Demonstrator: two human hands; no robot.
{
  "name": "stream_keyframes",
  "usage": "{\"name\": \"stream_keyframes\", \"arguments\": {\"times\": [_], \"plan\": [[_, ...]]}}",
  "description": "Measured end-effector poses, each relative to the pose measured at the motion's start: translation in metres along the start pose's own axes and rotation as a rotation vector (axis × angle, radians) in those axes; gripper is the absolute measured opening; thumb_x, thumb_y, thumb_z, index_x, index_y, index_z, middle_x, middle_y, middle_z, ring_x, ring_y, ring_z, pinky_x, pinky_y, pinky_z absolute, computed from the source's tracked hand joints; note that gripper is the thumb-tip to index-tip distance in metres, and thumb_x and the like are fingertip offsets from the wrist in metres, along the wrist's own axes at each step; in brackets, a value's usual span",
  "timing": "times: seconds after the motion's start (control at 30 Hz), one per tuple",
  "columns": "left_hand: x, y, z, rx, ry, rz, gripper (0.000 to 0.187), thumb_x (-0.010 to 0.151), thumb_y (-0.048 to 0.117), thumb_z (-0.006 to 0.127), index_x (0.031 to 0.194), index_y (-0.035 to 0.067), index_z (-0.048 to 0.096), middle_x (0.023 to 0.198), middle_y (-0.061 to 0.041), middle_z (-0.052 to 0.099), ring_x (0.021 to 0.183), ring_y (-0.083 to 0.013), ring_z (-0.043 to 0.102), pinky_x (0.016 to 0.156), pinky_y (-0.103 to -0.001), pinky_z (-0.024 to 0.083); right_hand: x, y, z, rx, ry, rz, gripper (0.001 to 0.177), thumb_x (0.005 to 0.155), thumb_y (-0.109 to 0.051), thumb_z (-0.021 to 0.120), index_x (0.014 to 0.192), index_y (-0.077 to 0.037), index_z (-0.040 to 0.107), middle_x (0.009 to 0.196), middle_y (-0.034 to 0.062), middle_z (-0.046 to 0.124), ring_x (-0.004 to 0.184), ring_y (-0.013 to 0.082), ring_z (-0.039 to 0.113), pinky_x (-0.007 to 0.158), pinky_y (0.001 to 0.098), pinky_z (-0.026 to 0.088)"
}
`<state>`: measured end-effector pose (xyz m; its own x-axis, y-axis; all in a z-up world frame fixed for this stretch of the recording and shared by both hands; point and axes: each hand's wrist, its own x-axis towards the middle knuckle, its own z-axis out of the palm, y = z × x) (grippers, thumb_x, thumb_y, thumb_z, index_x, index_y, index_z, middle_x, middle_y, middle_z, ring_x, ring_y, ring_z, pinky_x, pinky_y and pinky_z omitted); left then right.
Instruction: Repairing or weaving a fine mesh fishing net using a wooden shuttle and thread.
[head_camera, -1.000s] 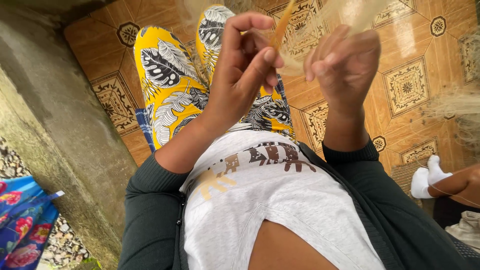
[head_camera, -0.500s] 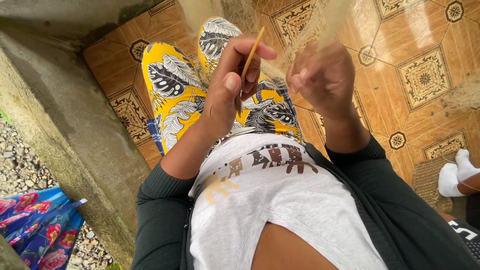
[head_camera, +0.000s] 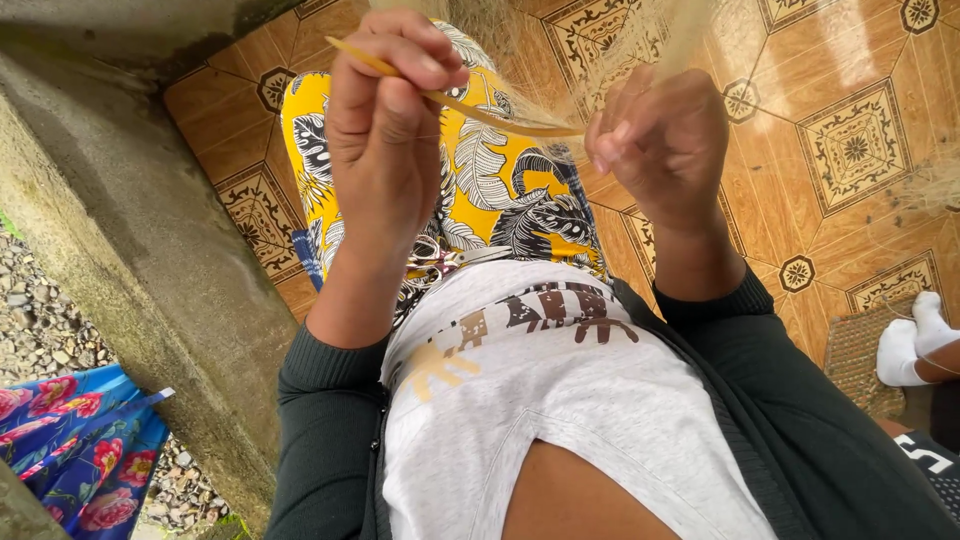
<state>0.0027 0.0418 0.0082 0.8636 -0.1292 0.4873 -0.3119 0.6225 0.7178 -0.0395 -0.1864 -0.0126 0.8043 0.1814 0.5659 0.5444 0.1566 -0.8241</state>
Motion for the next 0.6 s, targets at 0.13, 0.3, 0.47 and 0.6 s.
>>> {"name": "stream_keyframes", "arguments": {"times": [0.13,0.3,0.47,0.6], "plan": [[0.001,0.012,-0.004,-0.044,-0.024,-0.026,0.022,0.113,0.029,0.049,0.110,0.007,0.049,0.098,-0.016,0.060,0.092,-0.0266,0.066,0.090,-0.035,0.061,0.000,0.003,0.000,0.017,-0.036,-0.007,0.021,0.103,0.007,0.056,0.108,-0.012,0.048,0.084,0.0043,0.049,0.065,0.0119,0.052,0.058,0.0211,0.053],[0.001,0.004,0.011,-0.302,0.079,0.010,0.015,0.113,0.025,0.043,0.108,0.011,0.045,0.089,-0.010,0.046,0.078,-0.0253,0.053,0.080,-0.036,0.055,0.004,0.005,0.009,0.048,-0.062,0.005,0.019,0.103,0.004,0.057,0.108,-0.012,0.049,0.085,0.0042,0.052,0.067,0.0116,0.053,0.059,0.0216,0.051],[0.000,0.000,0.020,-0.338,0.019,0.021,0.010,0.111,0.020,0.051,0.117,0.013,0.048,0.094,-0.003,0.037,0.080,-0.0172,0.040,0.081,-0.032,0.045,0.008,0.003,0.018,0.052,-0.097,0.017,0.015,0.105,0.003,0.055,0.109,-0.010,0.048,0.084,0.0061,0.047,0.063,0.0125,0.047,0.057,0.0232,0.046],[0.005,0.006,0.027,-0.488,0.044,0.020,0.013,0.106,0.017,0.057,0.117,0.015,0.050,0.093,-0.001,0.036,0.082,-0.0152,0.038,0.082,-0.031,0.044,0.009,0.003,0.017,-0.290,-0.032,-0.046,0.013,0.109,-0.015,0.058,0.109,-0.003,0.061,0.077,0.0053,0.052,0.063,0.0120,0.045,0.059,0.0253,0.039]]}}
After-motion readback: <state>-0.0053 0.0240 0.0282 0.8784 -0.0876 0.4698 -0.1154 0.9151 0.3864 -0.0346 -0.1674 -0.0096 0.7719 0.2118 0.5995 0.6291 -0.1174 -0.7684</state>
